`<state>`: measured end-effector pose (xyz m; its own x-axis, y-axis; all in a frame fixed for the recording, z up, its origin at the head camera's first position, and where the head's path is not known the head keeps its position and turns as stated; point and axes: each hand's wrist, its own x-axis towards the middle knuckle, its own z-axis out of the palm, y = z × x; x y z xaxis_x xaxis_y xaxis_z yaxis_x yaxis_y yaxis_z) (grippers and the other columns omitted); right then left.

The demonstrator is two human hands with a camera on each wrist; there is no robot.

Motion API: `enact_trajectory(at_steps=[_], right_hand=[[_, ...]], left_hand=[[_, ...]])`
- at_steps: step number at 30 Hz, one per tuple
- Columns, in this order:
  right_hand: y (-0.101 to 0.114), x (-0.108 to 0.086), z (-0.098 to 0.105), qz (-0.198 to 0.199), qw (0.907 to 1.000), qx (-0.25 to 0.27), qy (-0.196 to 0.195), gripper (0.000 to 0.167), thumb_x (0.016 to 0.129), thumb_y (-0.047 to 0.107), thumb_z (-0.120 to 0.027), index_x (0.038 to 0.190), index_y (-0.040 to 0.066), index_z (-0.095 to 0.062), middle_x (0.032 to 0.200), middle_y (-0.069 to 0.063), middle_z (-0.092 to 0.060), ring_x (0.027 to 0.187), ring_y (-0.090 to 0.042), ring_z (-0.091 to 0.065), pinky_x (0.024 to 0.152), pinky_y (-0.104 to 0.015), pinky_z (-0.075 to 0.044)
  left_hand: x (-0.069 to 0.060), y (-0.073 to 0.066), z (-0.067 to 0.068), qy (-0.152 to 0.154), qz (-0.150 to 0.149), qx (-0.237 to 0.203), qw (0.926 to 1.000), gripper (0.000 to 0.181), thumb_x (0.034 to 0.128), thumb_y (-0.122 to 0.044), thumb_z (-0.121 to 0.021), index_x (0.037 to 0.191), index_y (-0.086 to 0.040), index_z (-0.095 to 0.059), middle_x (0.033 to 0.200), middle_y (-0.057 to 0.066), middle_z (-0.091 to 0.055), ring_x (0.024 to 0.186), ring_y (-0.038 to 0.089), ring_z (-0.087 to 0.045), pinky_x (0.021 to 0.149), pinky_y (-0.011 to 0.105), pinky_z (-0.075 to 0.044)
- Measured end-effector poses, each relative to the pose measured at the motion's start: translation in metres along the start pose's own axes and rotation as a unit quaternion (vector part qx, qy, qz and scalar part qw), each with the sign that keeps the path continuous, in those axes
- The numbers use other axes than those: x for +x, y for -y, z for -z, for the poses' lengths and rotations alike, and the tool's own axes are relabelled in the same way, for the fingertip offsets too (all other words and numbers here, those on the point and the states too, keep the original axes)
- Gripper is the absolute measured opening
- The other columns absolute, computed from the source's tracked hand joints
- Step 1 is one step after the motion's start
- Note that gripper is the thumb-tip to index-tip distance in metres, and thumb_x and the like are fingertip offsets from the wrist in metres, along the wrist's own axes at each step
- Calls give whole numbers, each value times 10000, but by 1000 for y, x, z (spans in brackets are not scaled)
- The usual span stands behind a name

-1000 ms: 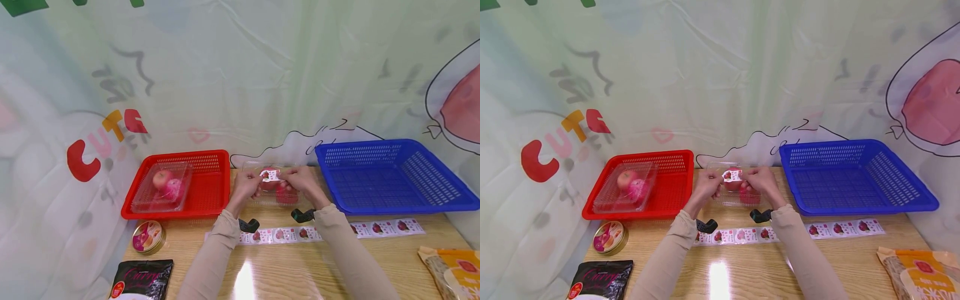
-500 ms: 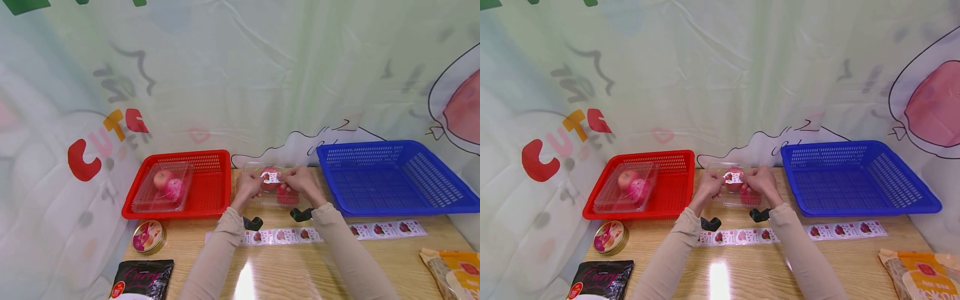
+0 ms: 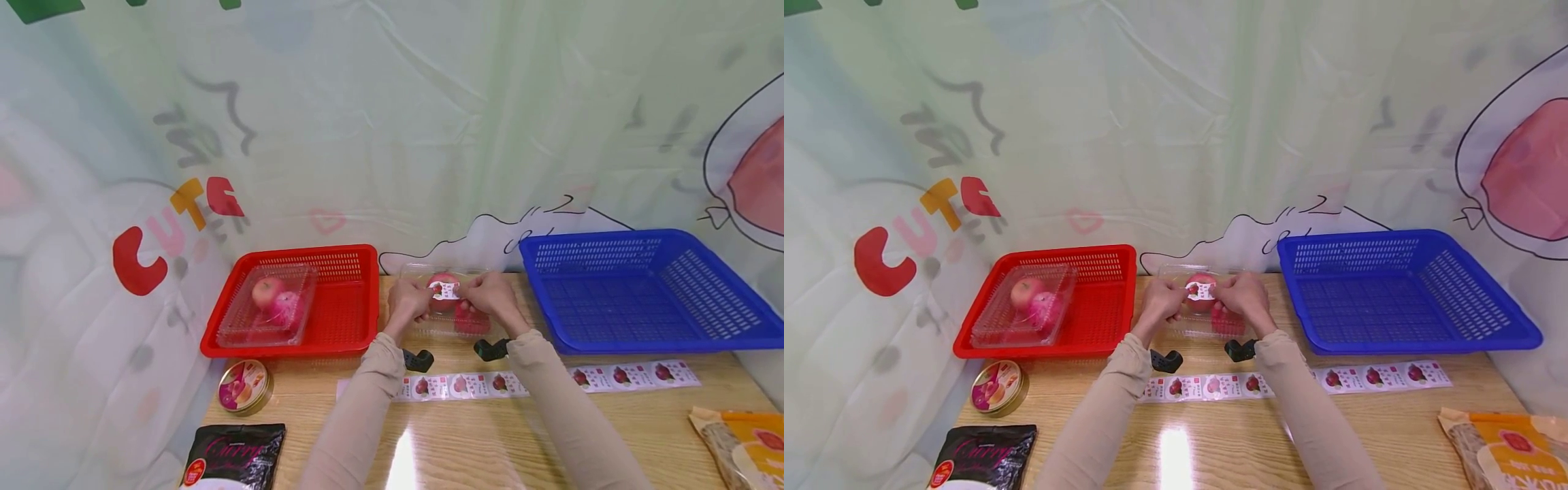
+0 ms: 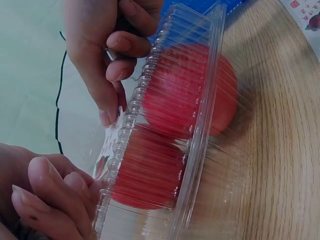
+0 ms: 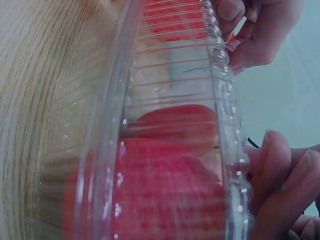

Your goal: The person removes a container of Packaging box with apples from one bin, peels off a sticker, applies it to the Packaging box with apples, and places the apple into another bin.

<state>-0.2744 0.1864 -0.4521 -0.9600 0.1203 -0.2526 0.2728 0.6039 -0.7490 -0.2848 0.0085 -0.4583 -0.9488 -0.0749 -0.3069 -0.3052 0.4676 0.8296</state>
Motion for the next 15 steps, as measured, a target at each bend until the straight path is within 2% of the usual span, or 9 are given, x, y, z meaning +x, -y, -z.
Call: enact_trajectory(at_steps=[5, 15], right_hand=[[1, 1, 0, -21, 9999, -100, 2, 307, 990, 306, -718, 941, 5, -752, 711, -45, -694, 685, -177, -613, 577, -244, -486], [4, 1, -2, -68, 9991, -410, -73, 309, 979, 323, -736, 924, 20, -759, 719, -53, -701, 709, -194, -620, 590, -252, -473]], left_hand=[[-2, -2, 0, -55, -35, 70, 10000, 356, 997, -311, -748, 924, 36, -786, 547, 59, -622, 475, 211, -616, 417, 202, -470], [-1, -1, -2, -111, -69, 108, 9999, 353, 997, -300, -751, 914, 42, -787, 497, 35, -593, 410, 157, -543, 392, 195, -425]])
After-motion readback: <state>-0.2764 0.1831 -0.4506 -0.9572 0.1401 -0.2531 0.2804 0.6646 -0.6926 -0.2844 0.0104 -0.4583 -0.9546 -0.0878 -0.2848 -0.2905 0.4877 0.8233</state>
